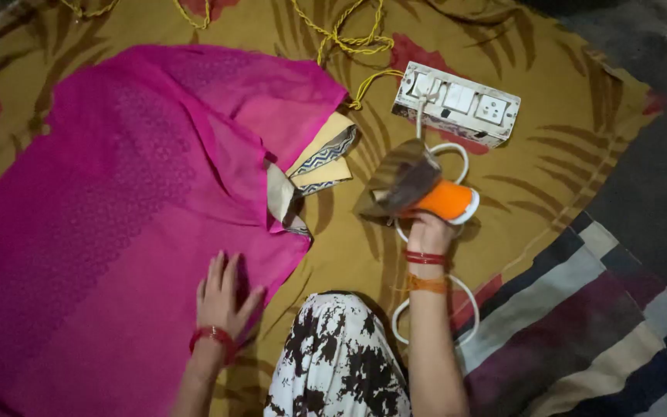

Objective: Ironing and folding a pink garment on a flat surface.

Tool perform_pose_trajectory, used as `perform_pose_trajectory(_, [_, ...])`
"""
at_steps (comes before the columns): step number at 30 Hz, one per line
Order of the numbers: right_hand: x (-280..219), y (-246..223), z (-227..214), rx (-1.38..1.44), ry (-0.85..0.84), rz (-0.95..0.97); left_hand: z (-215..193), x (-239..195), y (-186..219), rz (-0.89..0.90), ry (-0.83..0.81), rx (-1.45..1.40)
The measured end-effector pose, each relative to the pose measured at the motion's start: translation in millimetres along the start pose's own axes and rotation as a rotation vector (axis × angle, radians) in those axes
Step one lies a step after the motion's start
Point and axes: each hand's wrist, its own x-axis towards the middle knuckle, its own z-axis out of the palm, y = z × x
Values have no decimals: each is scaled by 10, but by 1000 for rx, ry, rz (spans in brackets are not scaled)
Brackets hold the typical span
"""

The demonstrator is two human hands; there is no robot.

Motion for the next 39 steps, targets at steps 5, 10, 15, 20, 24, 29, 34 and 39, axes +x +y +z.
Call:
perform_pose_trajectory(5, [-42,86,-143,16,24,63,129,-437,-67,-126,-203,301])
perform_pose_trajectory(10, [-32,66,-188,-118,42,-86,131,-567,-42,-174,-211,292])
perform_pose_trajectory(15, [-143,-137,15,-251,-6,-77,108,-791,-155,-178,-148,237])
perform_pose_trajectory(20, [-544,-795,367,-460,175,-429,29,-1173,-322,-260,-113,218])
perform_pose_trajectory(24, [-1370,-1149,1269,-309,-118,-557,-9,-1449,-566,-291,-124,221])
perform_pose_trajectory(29, [-2307,-636,2175,-894,-754,-498,-236,-1730,-588,-356,-116,184])
perform_pose_trajectory(34, [-2817,242,1834,-981,-1327,-249,-33,-1801,-853,-338,-83,246])
perform_pose_trajectory(39, [-3179,170,1750,-1312,-1822,-329,-48,-1834,-848,-267,109,286])
